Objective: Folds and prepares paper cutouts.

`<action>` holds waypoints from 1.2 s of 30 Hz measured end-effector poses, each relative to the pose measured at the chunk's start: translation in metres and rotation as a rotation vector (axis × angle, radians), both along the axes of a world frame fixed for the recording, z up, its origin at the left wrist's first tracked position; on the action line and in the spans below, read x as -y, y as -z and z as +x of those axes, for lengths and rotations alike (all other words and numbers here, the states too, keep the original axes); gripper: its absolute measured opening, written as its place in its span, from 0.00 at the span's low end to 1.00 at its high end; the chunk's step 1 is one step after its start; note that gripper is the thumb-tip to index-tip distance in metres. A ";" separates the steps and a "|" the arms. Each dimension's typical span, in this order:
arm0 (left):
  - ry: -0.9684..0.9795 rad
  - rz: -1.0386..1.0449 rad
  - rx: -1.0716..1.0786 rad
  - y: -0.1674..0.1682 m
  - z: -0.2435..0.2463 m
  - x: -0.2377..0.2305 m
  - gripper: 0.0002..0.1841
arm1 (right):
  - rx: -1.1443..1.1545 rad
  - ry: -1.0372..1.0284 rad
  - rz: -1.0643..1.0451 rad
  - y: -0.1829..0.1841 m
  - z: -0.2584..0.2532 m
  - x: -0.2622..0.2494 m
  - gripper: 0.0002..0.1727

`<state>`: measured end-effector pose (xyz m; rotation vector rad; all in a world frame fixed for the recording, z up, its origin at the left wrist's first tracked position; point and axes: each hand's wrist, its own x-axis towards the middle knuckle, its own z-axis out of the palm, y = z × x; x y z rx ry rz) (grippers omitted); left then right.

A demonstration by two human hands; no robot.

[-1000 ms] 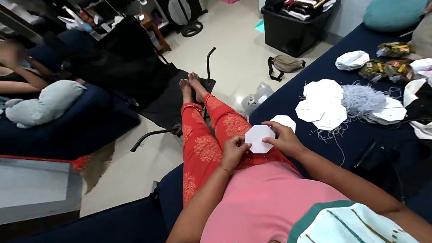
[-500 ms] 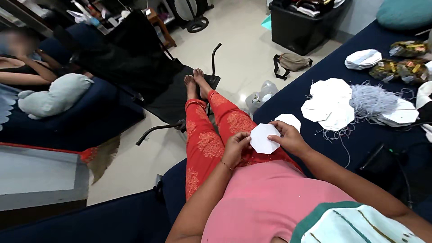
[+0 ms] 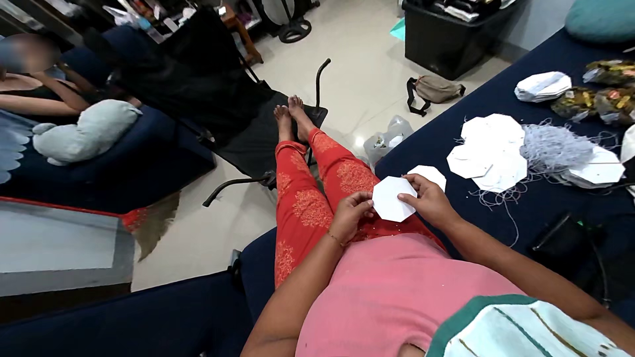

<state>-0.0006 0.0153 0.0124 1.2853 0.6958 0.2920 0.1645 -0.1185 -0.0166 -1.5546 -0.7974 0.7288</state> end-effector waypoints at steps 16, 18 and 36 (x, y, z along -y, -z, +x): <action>0.022 0.085 -0.108 0.007 0.001 -0.002 0.04 | 0.032 -0.039 -0.022 0.000 -0.008 0.001 0.20; 0.012 0.103 -0.099 0.007 0.001 -0.002 0.04 | 0.043 -0.058 -0.027 -0.001 -0.008 0.002 0.19; 0.100 0.266 -0.044 0.004 0.002 -0.002 0.05 | 0.252 -0.386 -0.042 -0.011 -0.012 -0.002 0.20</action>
